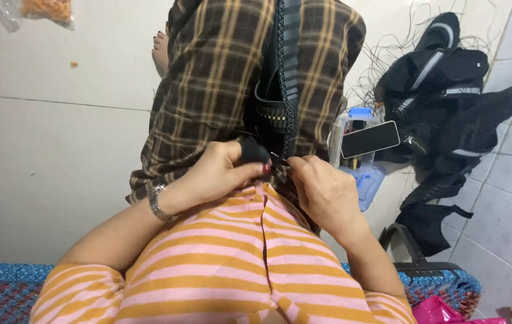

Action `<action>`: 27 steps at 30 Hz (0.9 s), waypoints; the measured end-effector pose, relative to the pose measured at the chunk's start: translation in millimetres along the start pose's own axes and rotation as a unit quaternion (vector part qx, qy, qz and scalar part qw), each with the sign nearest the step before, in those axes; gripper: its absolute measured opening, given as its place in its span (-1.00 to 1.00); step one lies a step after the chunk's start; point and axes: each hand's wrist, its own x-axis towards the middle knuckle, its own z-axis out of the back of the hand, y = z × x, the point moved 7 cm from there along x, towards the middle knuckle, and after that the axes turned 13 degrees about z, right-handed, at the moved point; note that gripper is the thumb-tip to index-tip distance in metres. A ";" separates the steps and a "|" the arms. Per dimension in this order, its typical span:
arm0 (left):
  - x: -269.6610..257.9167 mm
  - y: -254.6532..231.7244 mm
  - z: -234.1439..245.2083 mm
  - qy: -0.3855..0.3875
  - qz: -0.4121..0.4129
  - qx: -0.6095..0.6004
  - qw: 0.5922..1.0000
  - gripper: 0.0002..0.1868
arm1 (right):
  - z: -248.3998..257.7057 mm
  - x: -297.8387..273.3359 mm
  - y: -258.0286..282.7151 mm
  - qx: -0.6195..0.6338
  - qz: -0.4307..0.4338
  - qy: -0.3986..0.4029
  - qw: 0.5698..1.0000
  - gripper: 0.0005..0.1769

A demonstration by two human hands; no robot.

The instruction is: Hand-sewing a shoe sole using a needle and thread while sitting on the floor.

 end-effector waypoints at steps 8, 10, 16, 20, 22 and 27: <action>-26.8 -43.2 -23.3 0.088 -0.347 0.203 0.911 -0.75 | 42.2 -26.3 -1.2 -0.036 -0.060 0.256 0.964 -0.16; -18.4 -35.2 -20.6 0.051 -0.387 0.211 0.896 -0.73 | 42.8 -37.4 -5.2 0.037 -0.100 0.215 0.971 -0.26; -1.0 -31.7 -16.7 0.068 -0.420 0.144 0.894 -0.77 | -20.7 -36.5 -34.2 0.392 -0.165 -0.101 0.899 -0.77; 1.4 -27.0 -12.4 0.030 -0.426 0.126 0.896 -0.74 | -49.5 -43.3 -40.7 0.480 -0.106 -0.180 0.852 -0.86; 7.7 -23.2 -16.0 0.037 -0.415 0.124 0.900 -0.72 | -54.3 -46.9 -46.4 0.510 -0.108 -0.194 0.831 -0.84; 8.2 -28.7 -17.2 0.029 -0.389 0.130 0.912 -0.69 | -49.5 -39.0 -45.8 0.550 -0.100 -0.207 0.803 -0.87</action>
